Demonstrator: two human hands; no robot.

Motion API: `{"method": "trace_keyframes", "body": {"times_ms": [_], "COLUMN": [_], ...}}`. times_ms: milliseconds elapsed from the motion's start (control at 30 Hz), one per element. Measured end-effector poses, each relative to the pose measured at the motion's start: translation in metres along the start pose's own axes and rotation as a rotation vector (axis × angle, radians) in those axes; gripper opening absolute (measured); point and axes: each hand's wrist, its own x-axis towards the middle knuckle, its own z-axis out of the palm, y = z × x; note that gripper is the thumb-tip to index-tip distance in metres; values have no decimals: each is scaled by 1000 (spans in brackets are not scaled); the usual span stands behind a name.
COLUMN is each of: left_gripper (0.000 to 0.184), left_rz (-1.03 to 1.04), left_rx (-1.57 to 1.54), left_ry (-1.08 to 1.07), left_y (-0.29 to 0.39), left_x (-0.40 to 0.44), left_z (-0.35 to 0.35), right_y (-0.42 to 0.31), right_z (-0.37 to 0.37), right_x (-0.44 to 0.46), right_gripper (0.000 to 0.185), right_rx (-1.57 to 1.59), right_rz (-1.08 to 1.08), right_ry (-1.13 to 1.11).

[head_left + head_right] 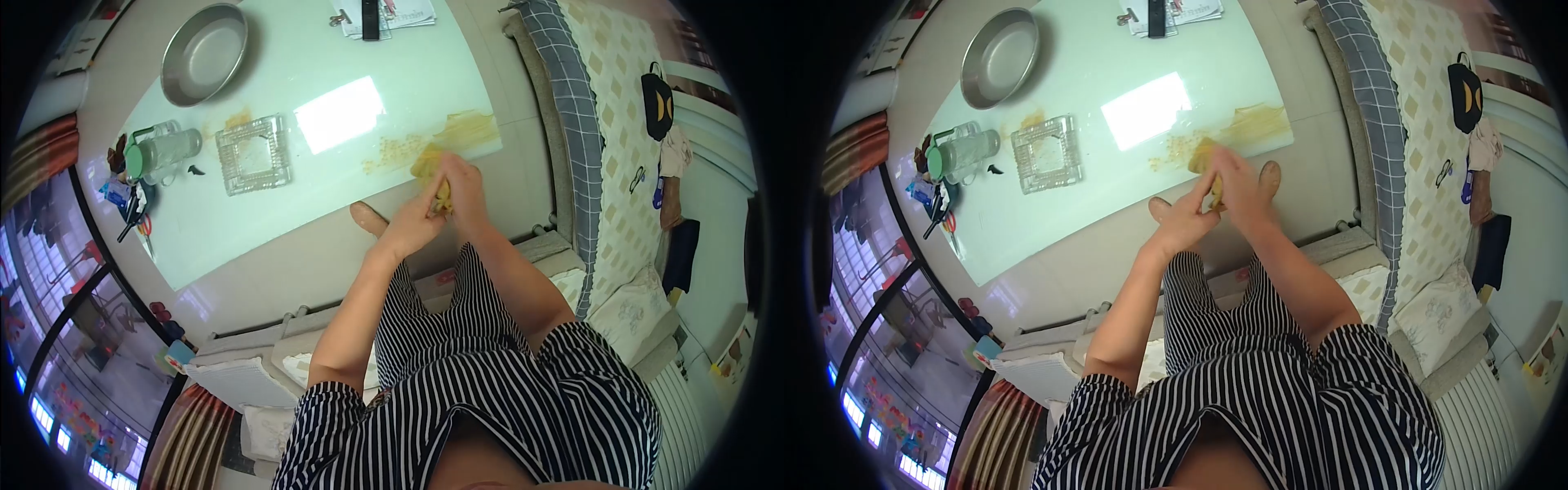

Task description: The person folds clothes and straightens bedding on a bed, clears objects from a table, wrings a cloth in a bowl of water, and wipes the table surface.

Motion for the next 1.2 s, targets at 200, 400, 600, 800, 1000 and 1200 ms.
{"method": "trace_keyframes", "body": {"times_ms": [200, 400, 600, 800, 1000, 1200], "left_gripper": [58, 64, 67, 66, 66, 66], "left_rz": [44, -264, -533, -580, -603, -591], "left_rx": [-269, 398, 543, 563, 571, 575], "left_ry": [417, 1030, 1427, 1409, 1401, 1407], "left_y": [-43, -141, -144, -142, -137, -140], "left_x": [71, 155, 214, 216, 215, 214], "left_z": [5, -41, -35, -34, -36, -39], "right_y": [-55, 36, 99, 44, 56, 87], "right_z": [-67, -103, -82, -46, 44, -52], "right_x": [41, 124, 169, 264, 240, 124], "right_gripper": [30, 45, 61, 67, 62, 56], "right_rx": [-217, -965, -1293, -1304, -1214, -1268], "right_rz": [-447, -641, -575, -745, -834, -446], "right_ry": [104, 61, 187, 330, -104, -402]}}
